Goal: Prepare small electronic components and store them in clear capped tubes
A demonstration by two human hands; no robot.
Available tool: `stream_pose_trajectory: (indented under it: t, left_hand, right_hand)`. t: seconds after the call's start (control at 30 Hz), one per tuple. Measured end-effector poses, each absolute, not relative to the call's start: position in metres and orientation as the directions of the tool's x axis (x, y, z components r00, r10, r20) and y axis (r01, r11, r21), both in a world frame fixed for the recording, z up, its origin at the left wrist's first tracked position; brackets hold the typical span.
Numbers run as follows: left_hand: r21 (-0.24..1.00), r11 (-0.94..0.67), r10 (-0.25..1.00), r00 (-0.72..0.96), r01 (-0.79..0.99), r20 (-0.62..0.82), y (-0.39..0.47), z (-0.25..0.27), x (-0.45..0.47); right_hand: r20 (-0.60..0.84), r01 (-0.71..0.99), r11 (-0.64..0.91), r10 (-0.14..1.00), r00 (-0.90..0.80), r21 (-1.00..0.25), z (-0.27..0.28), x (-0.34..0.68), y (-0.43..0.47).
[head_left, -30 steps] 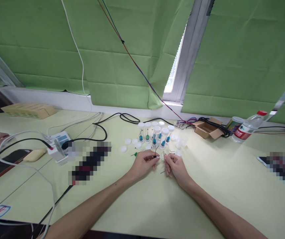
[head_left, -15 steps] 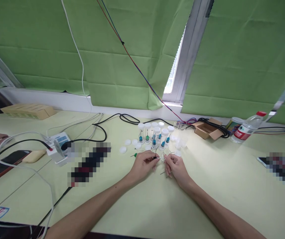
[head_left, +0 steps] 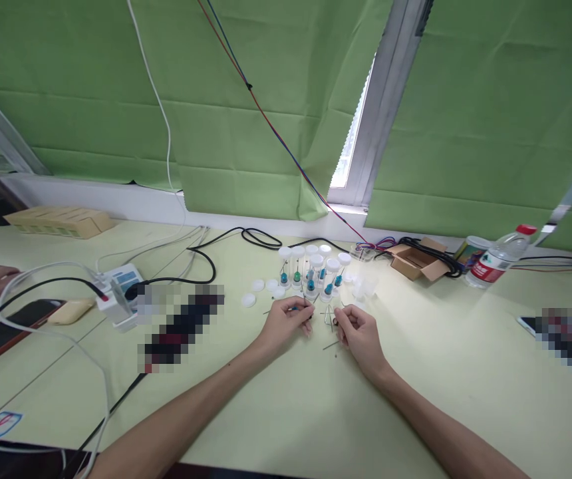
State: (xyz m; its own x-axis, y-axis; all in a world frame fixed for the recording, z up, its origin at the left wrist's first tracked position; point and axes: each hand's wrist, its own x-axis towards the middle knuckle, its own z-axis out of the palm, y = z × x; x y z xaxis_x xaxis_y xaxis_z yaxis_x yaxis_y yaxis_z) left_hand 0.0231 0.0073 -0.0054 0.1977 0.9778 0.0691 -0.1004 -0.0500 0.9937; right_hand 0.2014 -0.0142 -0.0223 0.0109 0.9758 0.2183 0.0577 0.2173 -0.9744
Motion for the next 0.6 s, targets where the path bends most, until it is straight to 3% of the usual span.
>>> stream_pose_trajectory:
  t: [0.2, 0.37, 0.6]
  left_hand:
    - [0.993, -0.048, 0.982, 0.176, -0.112, 0.067, 0.007, -0.006, 0.023]
    - [0.995, -0.063, 0.989, 0.130, -0.076, 0.073, 0.006, -0.007, 0.024]
    - [0.985, -0.172, 0.971, 0.167, 0.003, 0.169, 0.005, -0.013, 0.025]
  right_hand:
    - [0.361, 0.402, 0.380, 0.924, -0.127, -0.833, -0.026, 0.199, -0.016]
    - [0.301, 0.501, 0.391, 0.919, -0.253, -0.772, -0.032, 0.199, -0.015]
    - [0.245, 0.567, 0.356, 0.932, -0.266, -0.743, -0.029, 0.199, -0.014]
